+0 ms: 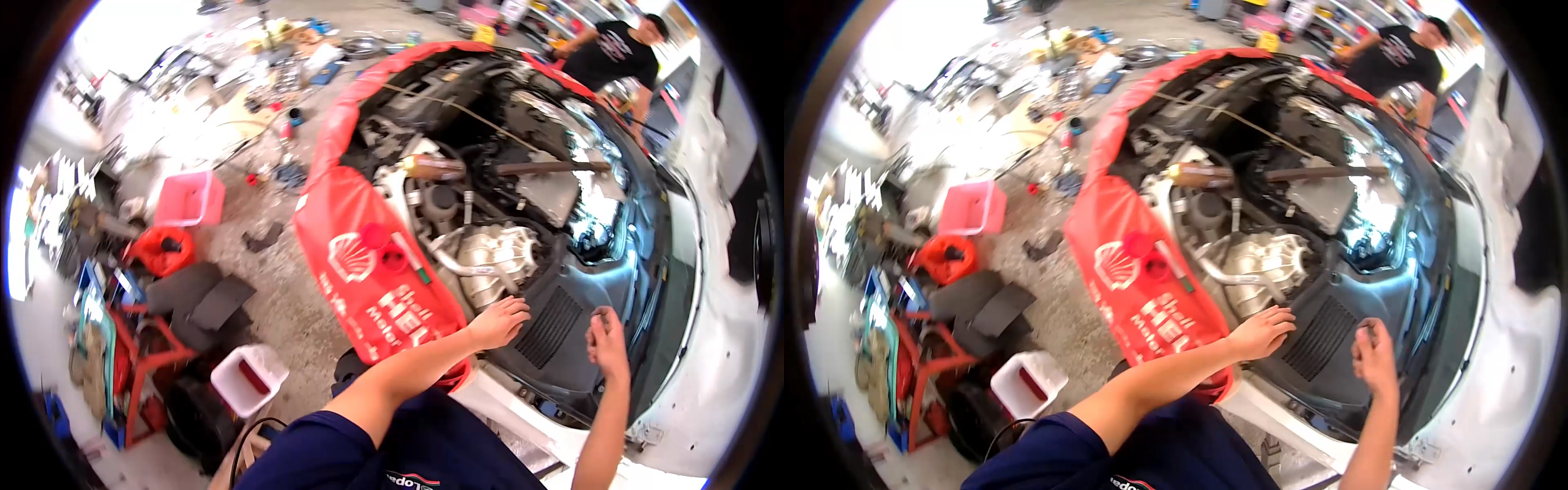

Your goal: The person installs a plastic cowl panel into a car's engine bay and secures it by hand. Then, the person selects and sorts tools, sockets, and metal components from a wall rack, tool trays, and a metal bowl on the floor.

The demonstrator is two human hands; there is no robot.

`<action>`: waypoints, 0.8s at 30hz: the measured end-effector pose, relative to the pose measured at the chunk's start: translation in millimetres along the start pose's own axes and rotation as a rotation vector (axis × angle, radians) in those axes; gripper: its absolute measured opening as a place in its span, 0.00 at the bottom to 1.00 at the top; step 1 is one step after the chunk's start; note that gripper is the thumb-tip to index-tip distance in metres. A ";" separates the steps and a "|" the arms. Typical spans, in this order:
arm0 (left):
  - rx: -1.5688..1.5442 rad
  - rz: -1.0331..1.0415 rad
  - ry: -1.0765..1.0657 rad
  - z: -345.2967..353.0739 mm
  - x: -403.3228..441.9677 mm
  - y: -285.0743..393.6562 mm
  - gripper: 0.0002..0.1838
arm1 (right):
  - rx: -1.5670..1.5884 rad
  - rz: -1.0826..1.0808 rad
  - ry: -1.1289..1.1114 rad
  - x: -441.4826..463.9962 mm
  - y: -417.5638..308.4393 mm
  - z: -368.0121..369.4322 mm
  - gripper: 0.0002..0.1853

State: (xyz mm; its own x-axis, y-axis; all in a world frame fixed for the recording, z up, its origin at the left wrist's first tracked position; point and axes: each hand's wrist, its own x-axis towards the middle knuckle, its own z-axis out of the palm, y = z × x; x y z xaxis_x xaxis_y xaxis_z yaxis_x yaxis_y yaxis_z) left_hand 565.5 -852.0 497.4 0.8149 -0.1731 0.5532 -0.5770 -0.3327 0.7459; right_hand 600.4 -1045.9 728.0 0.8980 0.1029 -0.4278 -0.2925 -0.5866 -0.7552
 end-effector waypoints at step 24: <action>0.061 -0.830 0.806 -465.6 -344.5 94.1 0.10 | -0.240 -0.497 -1.181 -84.8 -152.2 618.4 0.24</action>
State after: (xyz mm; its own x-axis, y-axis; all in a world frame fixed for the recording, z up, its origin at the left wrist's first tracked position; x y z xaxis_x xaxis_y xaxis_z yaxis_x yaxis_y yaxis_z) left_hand 204.9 -392.0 549.7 0.6575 0.7534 -0.0059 0.1408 -0.1152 0.9833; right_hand 365.5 -468.6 572.1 0.0266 0.9168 -0.3984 0.1609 -0.3973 -0.9035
